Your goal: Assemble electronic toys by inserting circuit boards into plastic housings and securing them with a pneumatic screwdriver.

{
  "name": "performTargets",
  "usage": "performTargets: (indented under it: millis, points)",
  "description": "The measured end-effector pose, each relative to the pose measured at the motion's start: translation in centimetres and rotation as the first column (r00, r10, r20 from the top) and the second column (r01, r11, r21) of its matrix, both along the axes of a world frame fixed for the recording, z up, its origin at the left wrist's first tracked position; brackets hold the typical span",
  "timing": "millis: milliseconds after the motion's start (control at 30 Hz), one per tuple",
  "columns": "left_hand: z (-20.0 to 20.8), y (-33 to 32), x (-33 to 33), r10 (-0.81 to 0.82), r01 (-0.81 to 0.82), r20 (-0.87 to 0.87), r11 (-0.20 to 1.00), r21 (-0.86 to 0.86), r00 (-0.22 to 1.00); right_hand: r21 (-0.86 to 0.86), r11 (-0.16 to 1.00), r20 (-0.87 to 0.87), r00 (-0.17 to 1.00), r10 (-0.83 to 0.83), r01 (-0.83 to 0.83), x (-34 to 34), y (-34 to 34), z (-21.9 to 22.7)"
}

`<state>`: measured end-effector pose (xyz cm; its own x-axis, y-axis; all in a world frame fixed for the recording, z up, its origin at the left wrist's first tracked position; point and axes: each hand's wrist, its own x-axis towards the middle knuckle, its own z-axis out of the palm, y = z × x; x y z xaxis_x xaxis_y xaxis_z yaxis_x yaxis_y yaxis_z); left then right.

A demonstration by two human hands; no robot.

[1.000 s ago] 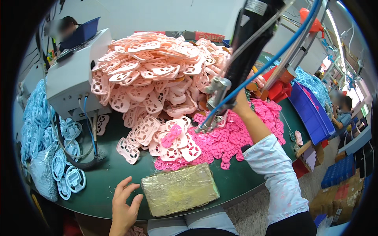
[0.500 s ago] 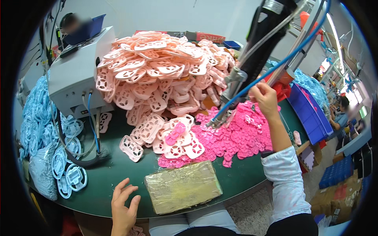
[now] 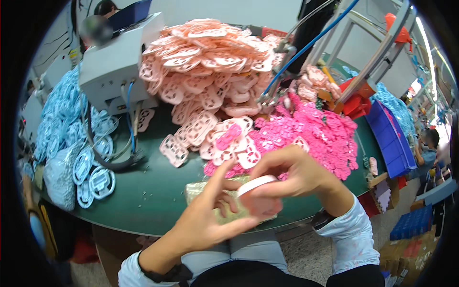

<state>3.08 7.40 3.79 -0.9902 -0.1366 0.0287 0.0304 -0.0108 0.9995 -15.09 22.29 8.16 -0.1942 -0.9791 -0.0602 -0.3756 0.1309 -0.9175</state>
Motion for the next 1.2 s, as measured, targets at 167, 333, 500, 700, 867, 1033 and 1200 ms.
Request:
performTargets:
  millis: [167, 333, 500, 700, 867, 1033, 1200]
  points:
    - [-1.3, -0.2, 0.3, 0.243, -0.241, 0.010, 0.958, 0.153, 0.970, -0.095, 0.983, 0.334, 0.935, -0.117, 0.157, 0.1, -1.4, -3.0]
    - [-2.8, -1.3, 1.9, 0.412, -0.403, 0.074, 0.813, 0.420, 0.908, -0.106, 0.990, 0.498, 0.857, 0.135, -0.094, 3.1, 1.4, -8.8]
    - [-3.8, -1.4, 1.6, 0.461, -0.455, 0.116, 0.750, 0.480, 0.880, 0.034, 0.989, 0.591, 0.795, -0.137, 0.146, 6.4, 2.3, -10.7]
    - [-4.7, -1.9, 2.1, 0.437, -0.452, 0.178, 0.673, 0.586, 0.882, -0.325, 0.914, 0.058, 0.969, -0.238, 0.244, 8.4, 3.1, -10.4]
    - [-5.0, -1.2, 2.1, 0.407, -0.445, 0.205, 0.681, 0.582, 0.890, -0.356, 0.854, -0.030, 0.909, -0.415, 0.378, 6.8, 4.1, -10.1]
    - [-6.9, 0.0, 2.9, 0.400, -0.410, 0.099, 0.906, 0.108, 0.911, -0.175, 0.732, 0.372, 0.732, -0.570, 0.659, 4.4, 4.4, -9.5]
    - [-8.3, 1.8, 2.4, 0.389, -0.297, -0.042, 0.625, -0.722, 0.920, -0.122, 0.780, 0.441, 0.737, -0.512, 0.614, 4.0, 2.4, -10.3]
